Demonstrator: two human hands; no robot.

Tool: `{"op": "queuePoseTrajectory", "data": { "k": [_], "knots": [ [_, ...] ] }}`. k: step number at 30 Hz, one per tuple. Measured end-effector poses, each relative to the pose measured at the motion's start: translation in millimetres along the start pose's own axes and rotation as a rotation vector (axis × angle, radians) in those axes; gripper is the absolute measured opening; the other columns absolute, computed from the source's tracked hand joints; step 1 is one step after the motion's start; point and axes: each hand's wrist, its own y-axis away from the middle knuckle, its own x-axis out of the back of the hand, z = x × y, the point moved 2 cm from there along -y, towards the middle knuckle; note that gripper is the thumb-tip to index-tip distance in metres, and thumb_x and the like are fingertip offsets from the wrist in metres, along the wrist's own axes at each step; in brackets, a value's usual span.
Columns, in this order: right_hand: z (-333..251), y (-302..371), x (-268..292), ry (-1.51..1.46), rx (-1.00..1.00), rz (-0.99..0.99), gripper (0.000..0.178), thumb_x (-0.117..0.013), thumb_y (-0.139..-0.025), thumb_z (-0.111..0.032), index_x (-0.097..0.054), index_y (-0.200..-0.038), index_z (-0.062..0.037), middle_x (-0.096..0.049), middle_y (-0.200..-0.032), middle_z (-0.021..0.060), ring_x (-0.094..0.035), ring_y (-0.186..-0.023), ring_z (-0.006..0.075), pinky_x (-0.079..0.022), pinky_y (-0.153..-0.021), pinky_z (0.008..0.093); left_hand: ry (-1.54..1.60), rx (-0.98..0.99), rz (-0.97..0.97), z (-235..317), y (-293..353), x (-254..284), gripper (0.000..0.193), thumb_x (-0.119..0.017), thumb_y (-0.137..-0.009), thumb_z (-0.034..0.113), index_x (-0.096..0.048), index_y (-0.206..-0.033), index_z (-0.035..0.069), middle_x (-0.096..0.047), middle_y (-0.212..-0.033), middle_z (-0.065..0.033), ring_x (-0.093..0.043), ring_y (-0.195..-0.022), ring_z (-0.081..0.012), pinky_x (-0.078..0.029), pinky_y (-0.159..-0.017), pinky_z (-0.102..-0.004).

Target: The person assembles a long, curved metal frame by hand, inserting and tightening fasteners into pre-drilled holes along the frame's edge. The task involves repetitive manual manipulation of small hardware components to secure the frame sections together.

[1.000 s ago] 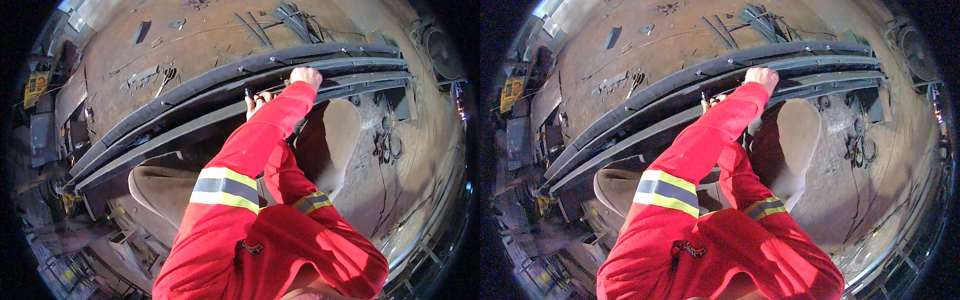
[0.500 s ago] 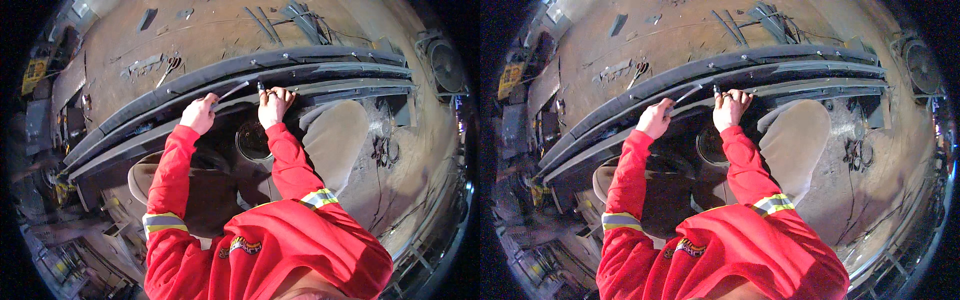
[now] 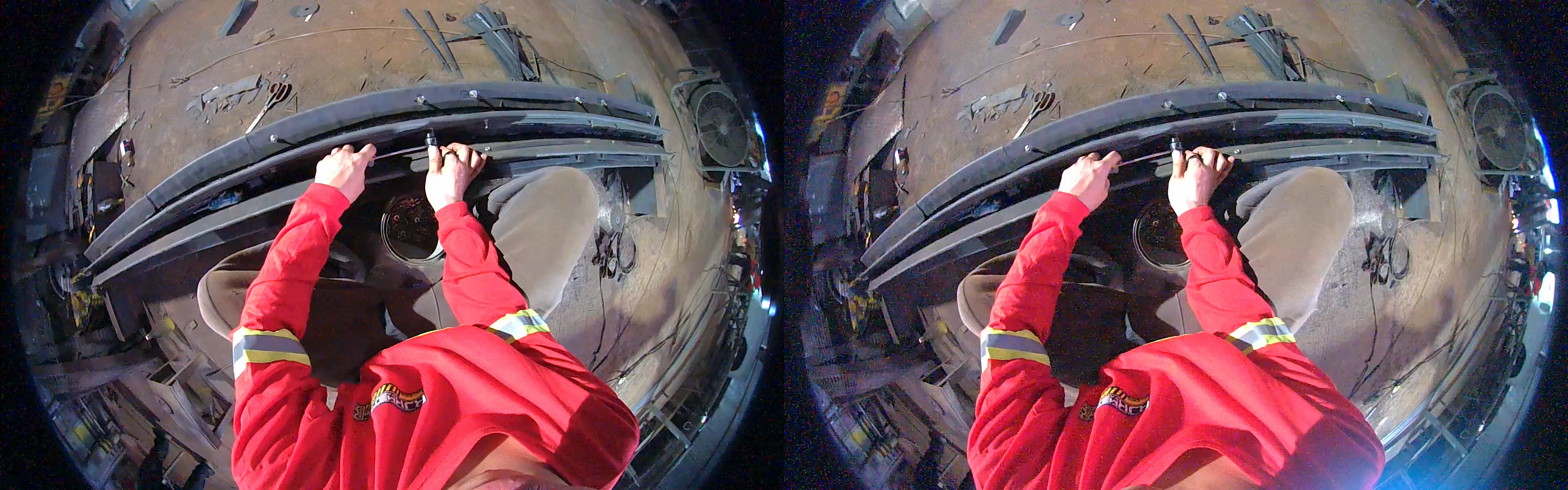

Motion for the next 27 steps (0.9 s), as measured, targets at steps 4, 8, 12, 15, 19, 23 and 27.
{"op": "queuePoseTrajectory", "data": {
  "k": [4,8,12,15,19,23,27],
  "knots": [
    [-0.9,0.2,-1.1,-0.019,0.000,0.027,0.027,-0.057,-0.084,-0.033,-0.065,-0.075,-0.0081,-0.054,-0.095,0.0033,-0.043,-0.103,0.0248,-0.014,-0.105,0.0516,-0.007,-0.019,0.014,1.1,1.8,2.0,0.037,-0.055,-0.072,0.005,-0.053,-0.107,0.016,-0.058,-0.086,-0.0166,-0.060,-0.079,-0.0349,-0.050,-0.068,-0.0433],
    [-1.7,-0.4,0.2,-0.032,0.005,0.025,0.027,-0.057,-0.084,-0.033,-0.064,-0.075,-0.0081,-0.054,-0.094,0.0031,-0.043,-0.103,0.0245,-0.015,-0.105,0.0510,0.094,-0.001,0.034,-1.1,0.7,5.8,0.038,-0.055,-0.072,0.005,-0.053,-0.108,0.016,-0.058,-0.085,-0.0165,-0.060,-0.080,-0.0351,-0.051,-0.068,-0.0428],
    [-1.9,0.1,0.7,-0.024,0.005,0.035,0.027,-0.057,-0.084,-0.033,-0.064,-0.075,-0.0081,-0.054,-0.094,0.0033,-0.043,-0.103,0.0242,-0.015,-0.105,0.0505,0.019,0.013,0.012,2.1,2.4,6.0,0.038,-0.055,-0.072,0.005,-0.053,-0.109,0.015,-0.057,-0.085,-0.0162,-0.060,-0.079,-0.0351,-0.051,-0.068,-0.0426],
    [-1.7,-0.2,1.7,-0.020,0.002,0.022,0.027,-0.057,-0.084,-0.033,-0.064,-0.076,-0.0079,-0.054,-0.095,0.0037,-0.043,-0.104,0.0245,-0.015,-0.105,0.0506,0.010,0.020,0.016,4.3,2.3,4.0,0.038,-0.055,-0.072,0.005,-0.053,-0.109,0.015,-0.057,-0.085,-0.0164,-0.059,-0.080,-0.0349,-0.050,-0.068,-0.0427],
    [-2.7,-0.7,2.4,-0.006,0.003,-0.006,0.027,-0.057,-0.084,-0.033,-0.064,-0.077,-0.0079,-0.054,-0.096,0.0039,-0.042,-0.105,0.0248,-0.015,-0.105,0.0510,0.013,0.019,0.016,4.5,1.0,3.1,0.038,-0.055,-0.071,0.005,-0.053,-0.108,0.014,-0.056,-0.086,-0.0171,-0.059,-0.082,-0.0349,-0.050,-0.070,-0.0431],
    [-1.6,-0.1,1.7,-0.005,0.006,0.026,0.027,-0.058,-0.084,-0.033,-0.065,-0.078,-0.0076,-0.054,-0.097,0.0037,-0.042,-0.105,0.0245,-0.015,-0.105,0.0517,0.118,0.009,0.028,6.7,-2.8,2.0,0.039,-0.056,-0.069,0.002,-0.053,-0.106,0.011,-0.056,-0.088,-0.0176,-0.058,-0.085,-0.0362,-0.049,-0.072,-0.0432],
    [-3.2,0.2,2.9,-0.010,0.000,0.001,0.027,-0.058,-0.083,-0.033,-0.065,-0.078,-0.0067,-0.054,-0.097,0.0036,-0.042,-0.105,0.0248,-0.014,-0.105,0.0511,0.316,-0.161,0.163,-1.9,-2.3,0.7,0.042,-0.058,-0.065,-0.002,-0.052,-0.105,0.007,-0.059,-0.093,-0.0168,-0.058,-0.085,-0.0361,-0.049,-0.071,-0.0405]
  ]
}}
